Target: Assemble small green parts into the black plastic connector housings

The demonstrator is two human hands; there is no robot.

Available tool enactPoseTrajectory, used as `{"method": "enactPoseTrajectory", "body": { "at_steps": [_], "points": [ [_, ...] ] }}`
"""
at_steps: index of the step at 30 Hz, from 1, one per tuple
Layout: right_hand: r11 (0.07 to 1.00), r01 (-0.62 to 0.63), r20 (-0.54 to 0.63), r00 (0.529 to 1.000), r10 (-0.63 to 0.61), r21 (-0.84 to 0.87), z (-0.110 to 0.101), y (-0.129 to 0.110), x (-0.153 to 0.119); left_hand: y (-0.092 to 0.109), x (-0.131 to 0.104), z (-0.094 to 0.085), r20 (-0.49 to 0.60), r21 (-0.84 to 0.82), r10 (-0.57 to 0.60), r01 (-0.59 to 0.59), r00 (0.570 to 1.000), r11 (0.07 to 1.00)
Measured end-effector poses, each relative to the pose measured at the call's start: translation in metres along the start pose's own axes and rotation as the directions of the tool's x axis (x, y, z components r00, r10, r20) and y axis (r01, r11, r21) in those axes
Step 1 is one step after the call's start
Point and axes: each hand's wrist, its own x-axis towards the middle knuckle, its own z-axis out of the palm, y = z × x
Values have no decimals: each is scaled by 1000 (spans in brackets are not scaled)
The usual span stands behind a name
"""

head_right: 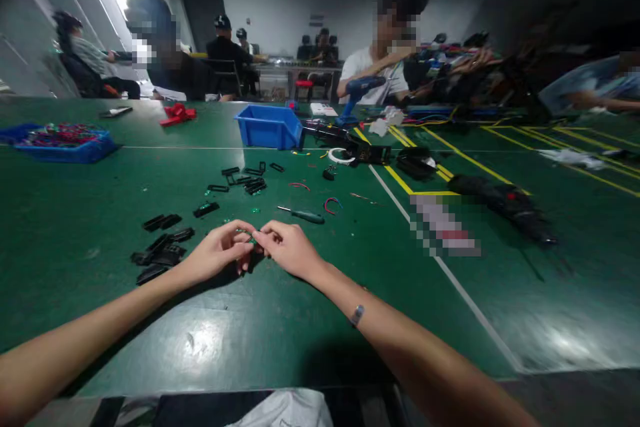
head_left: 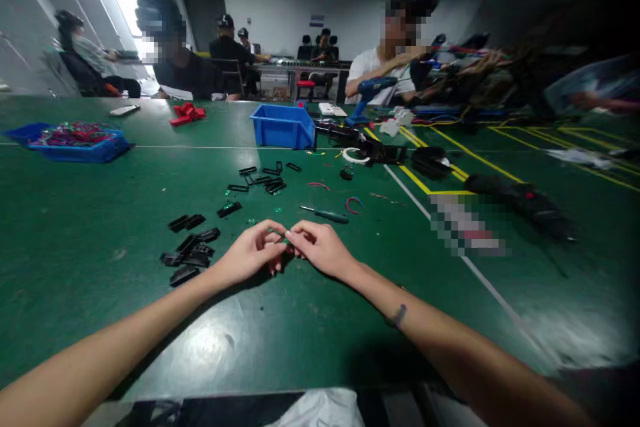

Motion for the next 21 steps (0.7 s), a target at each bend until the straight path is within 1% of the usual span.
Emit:
{"method": "enactPoseTrajectory", "body": {
  "at_steps": [9, 21],
  "points": [
    [999, 12, 0, 1000, -12, 30, 0, -1, 0, 0, -2, -1, 18, -12, 22, -21, 1000, 1000],
    [1000, 10, 6, 1000, -10, 20, 0, 0, -1, -2, -2, -2, 17, -10, 21, -21, 1000, 1000]
  ]
}}
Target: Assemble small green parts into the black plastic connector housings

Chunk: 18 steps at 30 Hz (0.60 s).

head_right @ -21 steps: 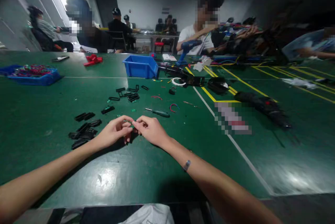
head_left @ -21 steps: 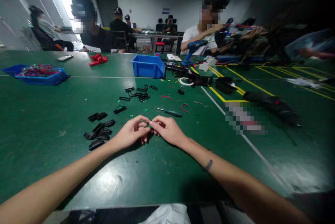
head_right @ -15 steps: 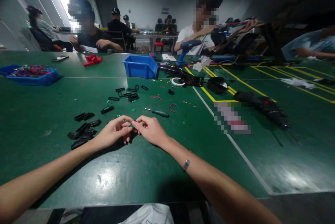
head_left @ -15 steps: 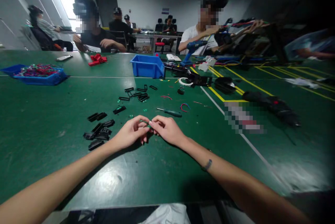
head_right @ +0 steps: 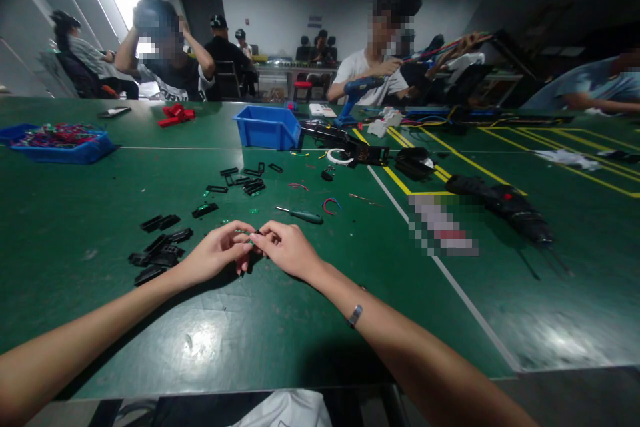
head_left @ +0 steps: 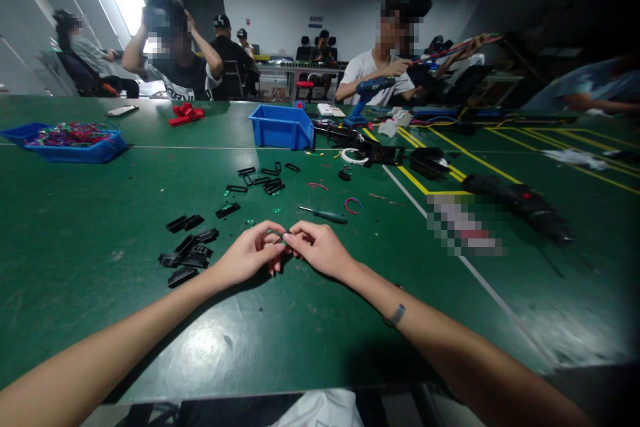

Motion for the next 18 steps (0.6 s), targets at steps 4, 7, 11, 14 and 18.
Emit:
{"method": "enactPoseTrajectory", "body": {
  "at_steps": [4, 7, 11, 14, 18],
  "points": [
    [1000, 9, -4, 1000, -9, 3, 0, -1, 0, 0, 0, -1, 1, 4, -4, 4, 1000, 1000],
    [1000, 14, -7, 1000, -14, 1, 0, -1, 0, 0, 0, -1, -1, 16, -11, 11, 1000, 1000],
    [1000, 15, -7, 1000, -15, 3, 0, -1, -1, 1, 1, -2, 1, 43, -8, 8, 1000, 999],
    [1000, 13, -6, 1000, -13, 1, 0, 0, -1, 1, 1, -2, 5, 43, -9, 8, 1000, 999],
    [1000, 14, -6, 1000, -14, -6, 0, 0, -1, 1, 1, -2, 5, 33, -10, 10, 1000, 999]
  ]
}}
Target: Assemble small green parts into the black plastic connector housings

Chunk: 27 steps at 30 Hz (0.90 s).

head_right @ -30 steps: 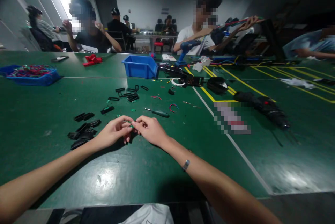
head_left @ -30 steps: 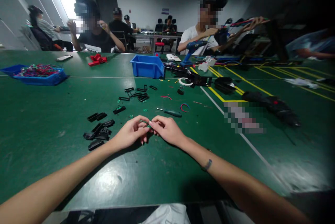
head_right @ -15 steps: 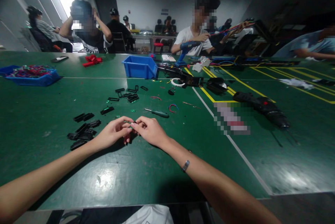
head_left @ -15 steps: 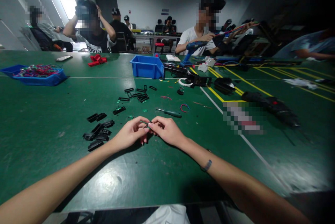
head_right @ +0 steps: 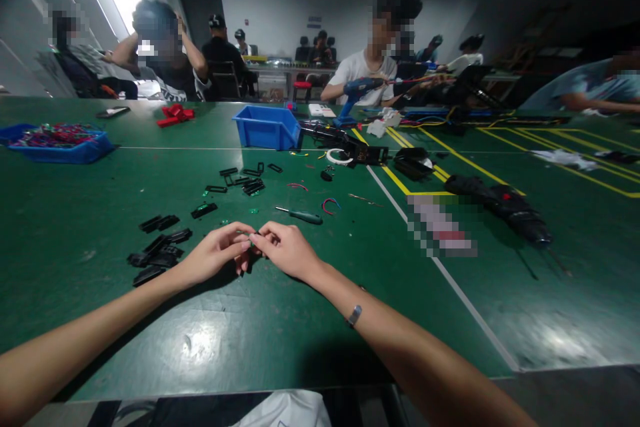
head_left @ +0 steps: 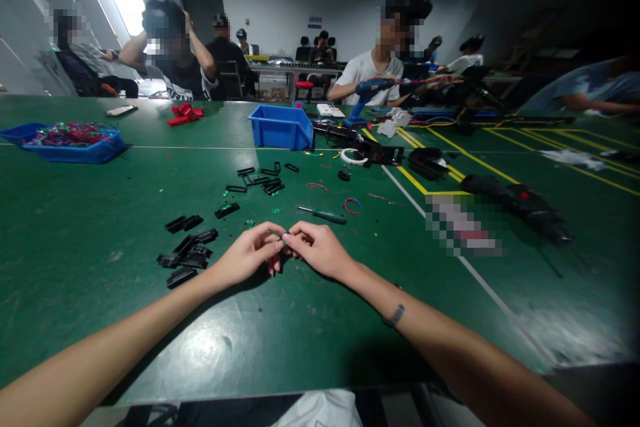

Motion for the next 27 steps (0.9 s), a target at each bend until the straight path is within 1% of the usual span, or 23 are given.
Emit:
{"method": "enactPoseTrajectory", "body": {
  "at_steps": [15, 27],
  "points": [
    [1000, -9, 4, 1000, 9, -29, -1, -1, 0, 4, -1, 1, 4, 4, -3, 3, 1000, 1000],
    [998, -14, 1, 1000, 14, -60, -1, 0, 1, 0, 0, 0, 31, -14, 5, -5, 1000, 1000]
  ]
}}
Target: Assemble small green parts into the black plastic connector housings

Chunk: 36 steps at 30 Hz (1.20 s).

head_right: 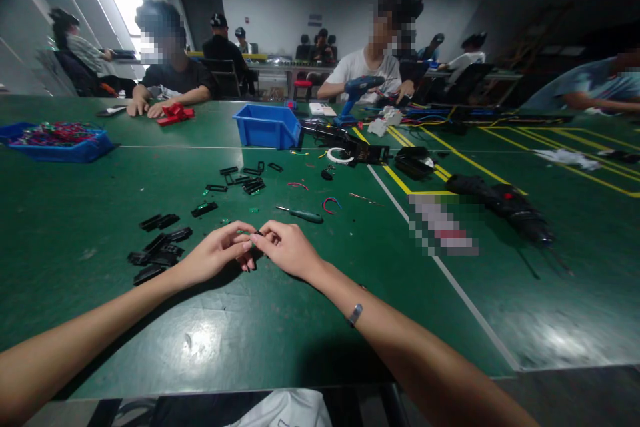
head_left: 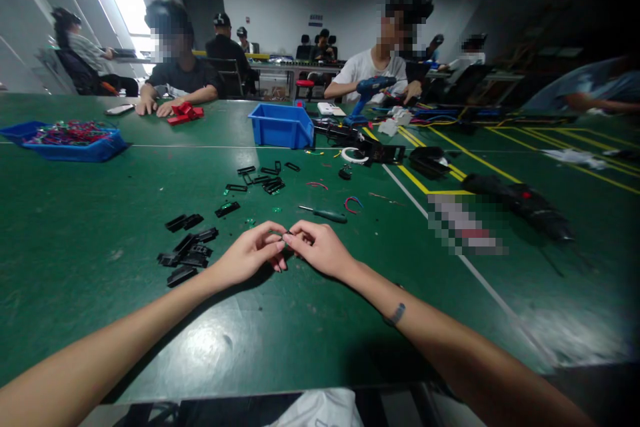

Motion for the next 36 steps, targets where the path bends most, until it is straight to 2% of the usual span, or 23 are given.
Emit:
{"method": "enactPoseTrajectory", "body": {
  "at_steps": [36],
  "points": [
    [1000, 7, -22, 1000, -7, -27, 0, -1, -1, -1, -2, -1, 12, 35, 8, -8, 1000, 999]
  ]
}}
